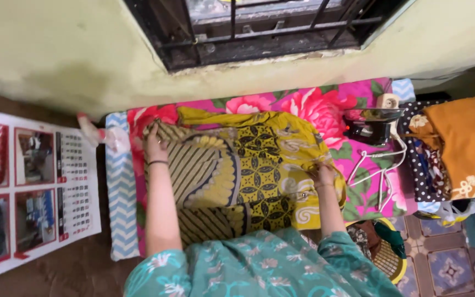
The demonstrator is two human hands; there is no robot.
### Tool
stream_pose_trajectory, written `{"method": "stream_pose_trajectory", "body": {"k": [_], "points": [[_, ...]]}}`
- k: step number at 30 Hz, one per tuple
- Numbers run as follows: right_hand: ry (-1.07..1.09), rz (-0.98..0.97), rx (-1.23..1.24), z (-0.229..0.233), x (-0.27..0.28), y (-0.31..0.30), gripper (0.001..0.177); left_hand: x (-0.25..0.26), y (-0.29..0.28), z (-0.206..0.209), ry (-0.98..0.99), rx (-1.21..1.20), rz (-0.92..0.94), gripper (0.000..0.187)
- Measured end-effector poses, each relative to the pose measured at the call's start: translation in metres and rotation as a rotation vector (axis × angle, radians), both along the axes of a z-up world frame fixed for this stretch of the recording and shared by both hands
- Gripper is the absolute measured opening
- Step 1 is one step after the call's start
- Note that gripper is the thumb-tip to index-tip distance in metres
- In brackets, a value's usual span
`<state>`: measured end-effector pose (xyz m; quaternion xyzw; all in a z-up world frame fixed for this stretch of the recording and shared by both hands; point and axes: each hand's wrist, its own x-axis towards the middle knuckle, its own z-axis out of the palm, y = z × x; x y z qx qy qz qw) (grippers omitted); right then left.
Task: Ironing and folding a piece of patterned fabric on a bed.
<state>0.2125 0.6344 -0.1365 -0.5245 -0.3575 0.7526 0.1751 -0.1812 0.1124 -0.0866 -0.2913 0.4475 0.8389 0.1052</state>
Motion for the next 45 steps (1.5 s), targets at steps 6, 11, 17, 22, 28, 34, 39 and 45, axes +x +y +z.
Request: {"method": "stream_pose_trajectory", "body": {"k": [6, 11, 17, 22, 28, 34, 39, 45], "points": [[-0.010, -0.033, 0.085, -0.029, 0.030, -0.010, 0.021, 0.122, -0.117, -0.056, 0.416, -1.025, -0.130, 0.065], [-0.035, 0.270, 0.238, -0.015, 0.036, -0.035, 0.023, 0.186, -0.160, -0.066, 0.218, -1.119, -0.467, 0.057], [-0.059, 0.346, 0.316, 0.031, 0.034, -0.033, 0.025, 0.202, -0.156, -0.011, 0.337, -1.036, -0.495, 0.059], [-0.182, 0.496, 0.310, 0.023, 0.054, -0.024, 0.032, 0.200, -0.172, -0.028, 0.469, -1.291, -0.761, 0.053], [-0.825, 0.744, 1.465, 0.095, 0.019, -0.083, 0.019, 0.179, -0.150, 0.031, 0.193, -1.359, -0.982, 0.064], [-0.228, 1.005, 1.545, 0.140, -0.088, -0.150, 0.036, 0.105, -0.122, -0.018, 0.682, -1.341, -0.568, 0.069], [0.009, 1.353, 1.685, 0.108, -0.171, -0.139, 0.053, 0.054, -0.087, -0.038, 0.538, -1.275, -0.622, 0.059], [-0.263, 1.436, 1.559, 0.143, -0.229, -0.086, 0.031, 0.016, -0.087, -0.020, 0.412, -1.417, -0.853, 0.023]]}}
